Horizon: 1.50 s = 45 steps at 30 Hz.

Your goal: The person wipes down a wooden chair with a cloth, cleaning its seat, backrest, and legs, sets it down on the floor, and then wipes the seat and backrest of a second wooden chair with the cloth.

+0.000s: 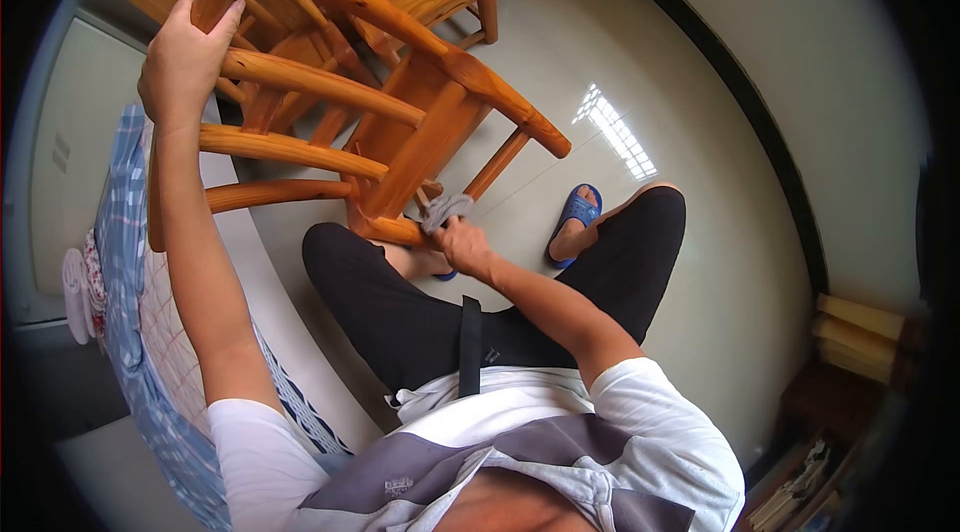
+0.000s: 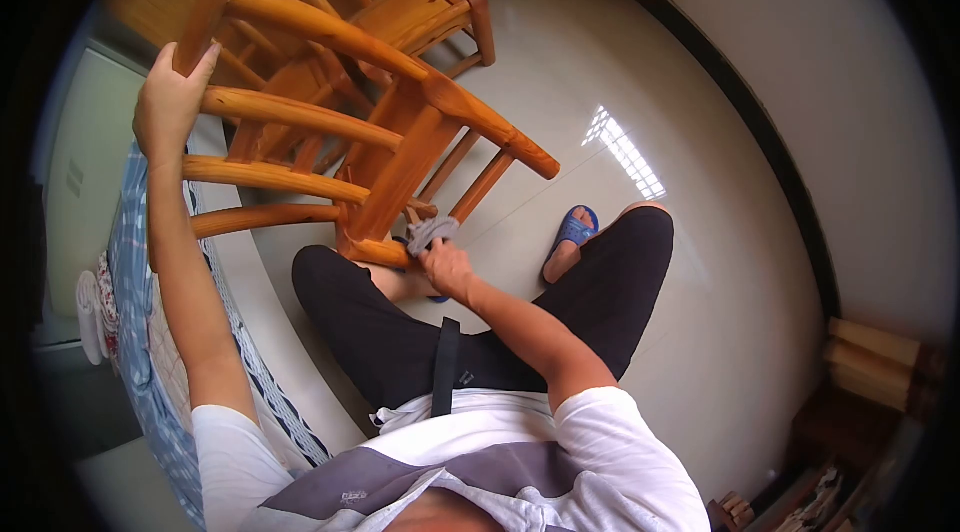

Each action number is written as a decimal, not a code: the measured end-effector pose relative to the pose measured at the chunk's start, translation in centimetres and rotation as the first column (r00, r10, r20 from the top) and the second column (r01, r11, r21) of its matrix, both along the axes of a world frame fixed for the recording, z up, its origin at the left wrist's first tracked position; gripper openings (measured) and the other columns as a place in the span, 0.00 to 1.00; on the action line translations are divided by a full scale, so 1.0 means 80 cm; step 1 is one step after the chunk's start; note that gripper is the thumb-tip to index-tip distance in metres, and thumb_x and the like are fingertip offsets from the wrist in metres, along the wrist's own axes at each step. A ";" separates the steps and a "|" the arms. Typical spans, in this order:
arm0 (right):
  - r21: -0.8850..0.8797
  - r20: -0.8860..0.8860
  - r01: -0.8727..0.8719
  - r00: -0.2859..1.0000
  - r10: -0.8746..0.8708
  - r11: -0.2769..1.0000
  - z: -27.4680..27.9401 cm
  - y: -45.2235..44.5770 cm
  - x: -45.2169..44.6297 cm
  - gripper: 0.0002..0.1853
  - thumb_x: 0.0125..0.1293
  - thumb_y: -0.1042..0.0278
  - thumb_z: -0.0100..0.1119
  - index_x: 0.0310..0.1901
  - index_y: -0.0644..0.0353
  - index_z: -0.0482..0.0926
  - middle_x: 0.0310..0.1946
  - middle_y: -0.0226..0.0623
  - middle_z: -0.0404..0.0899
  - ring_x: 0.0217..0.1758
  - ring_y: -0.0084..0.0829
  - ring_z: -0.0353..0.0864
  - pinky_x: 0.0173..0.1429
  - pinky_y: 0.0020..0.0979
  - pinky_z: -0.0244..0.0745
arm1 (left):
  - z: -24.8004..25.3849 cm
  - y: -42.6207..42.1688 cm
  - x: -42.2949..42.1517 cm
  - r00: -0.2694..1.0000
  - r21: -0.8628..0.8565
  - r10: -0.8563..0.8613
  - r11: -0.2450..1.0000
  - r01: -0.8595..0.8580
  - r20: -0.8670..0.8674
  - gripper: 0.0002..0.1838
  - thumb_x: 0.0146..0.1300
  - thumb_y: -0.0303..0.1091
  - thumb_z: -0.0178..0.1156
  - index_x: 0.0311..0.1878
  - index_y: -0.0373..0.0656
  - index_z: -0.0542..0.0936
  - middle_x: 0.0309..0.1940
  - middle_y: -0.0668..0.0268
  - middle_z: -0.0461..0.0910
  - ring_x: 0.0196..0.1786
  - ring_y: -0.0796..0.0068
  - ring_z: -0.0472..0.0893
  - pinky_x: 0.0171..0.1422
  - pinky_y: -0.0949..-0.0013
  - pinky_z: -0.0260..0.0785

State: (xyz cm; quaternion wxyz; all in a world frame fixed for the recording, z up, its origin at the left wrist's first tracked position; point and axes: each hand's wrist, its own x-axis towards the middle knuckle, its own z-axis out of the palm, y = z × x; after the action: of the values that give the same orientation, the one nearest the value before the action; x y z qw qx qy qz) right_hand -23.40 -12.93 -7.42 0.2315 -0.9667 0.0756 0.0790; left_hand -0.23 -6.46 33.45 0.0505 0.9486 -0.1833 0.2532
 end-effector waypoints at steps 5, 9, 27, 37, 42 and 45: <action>-0.041 0.009 -0.165 0.986 0.166 0.985 0.029 -0.042 -0.006 0.18 0.63 0.65 0.52 0.55 0.51 0.73 0.49 0.50 0.69 0.51 0.47 0.76 0.46 0.42 0.80 | 0.001 -0.013 -0.008 1.000 0.028 0.002 1.000 -0.002 0.011 0.27 0.57 0.62 0.56 0.48 0.50 0.78 0.39 0.61 0.84 0.44 0.53 0.83 0.47 0.55 0.74; -0.270 0.155 0.047 0.988 -0.005 0.962 0.049 -0.134 0.022 0.16 0.62 0.69 0.51 0.53 0.51 0.73 0.44 0.43 0.70 0.48 0.44 0.77 0.43 0.40 0.79 | 0.002 -0.007 -0.008 0.997 0.012 -0.067 0.998 0.066 0.033 0.27 0.57 0.62 0.56 0.48 0.49 0.78 0.38 0.59 0.84 0.44 0.53 0.83 0.46 0.54 0.74; 0.435 -0.180 0.192 0.976 -0.124 0.880 0.038 0.001 -0.003 0.23 0.57 0.66 0.51 0.56 0.57 0.74 0.44 0.58 0.74 0.49 0.53 0.77 0.53 0.45 0.75 | 0.002 -0.005 0.007 0.999 0.034 -0.038 0.999 0.037 0.033 0.31 0.55 0.68 0.54 0.49 0.52 0.79 0.37 0.61 0.84 0.44 0.56 0.83 0.47 0.55 0.74; 0.644 -0.129 -0.298 0.865 0.484 0.705 -0.130 -0.013 -0.067 0.17 0.46 0.63 0.59 0.39 0.57 0.84 0.33 0.43 0.83 0.40 0.38 0.83 0.44 0.36 0.77 | 0.001 0.010 0.018 0.999 0.098 0.032 0.995 -0.035 0.042 0.33 0.56 0.67 0.52 0.52 0.50 0.78 0.40 0.57 0.84 0.46 0.52 0.82 0.48 0.54 0.74; 0.870 -0.379 0.448 0.876 -0.298 0.209 0.049 -0.051 -0.002 0.18 0.53 0.77 0.46 0.45 0.63 0.79 0.37 0.33 0.81 0.43 0.27 0.80 0.49 0.29 0.76 | -0.002 0.020 0.029 0.994 0.086 0.084 0.992 -0.090 0.073 0.33 0.56 0.68 0.52 0.53 0.50 0.78 0.41 0.56 0.84 0.47 0.52 0.82 0.50 0.53 0.73; 0.927 -0.063 0.266 0.805 -0.590 0.265 0.030 -0.057 0.034 0.25 0.54 0.77 0.45 0.57 0.63 0.73 0.46 0.41 0.78 0.52 0.32 0.78 0.59 0.31 0.72 | -0.002 0.023 0.024 0.996 0.087 0.064 0.994 -0.069 0.054 0.34 0.56 0.69 0.52 0.53 0.51 0.78 0.42 0.57 0.84 0.47 0.52 0.82 0.50 0.52 0.73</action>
State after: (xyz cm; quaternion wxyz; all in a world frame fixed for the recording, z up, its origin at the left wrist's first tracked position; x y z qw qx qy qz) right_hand -20.71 -17.51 -5.03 0.7367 -0.6209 0.2465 -0.1054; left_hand 1.72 -4.61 33.29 -0.0047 0.9486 -0.1639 0.2707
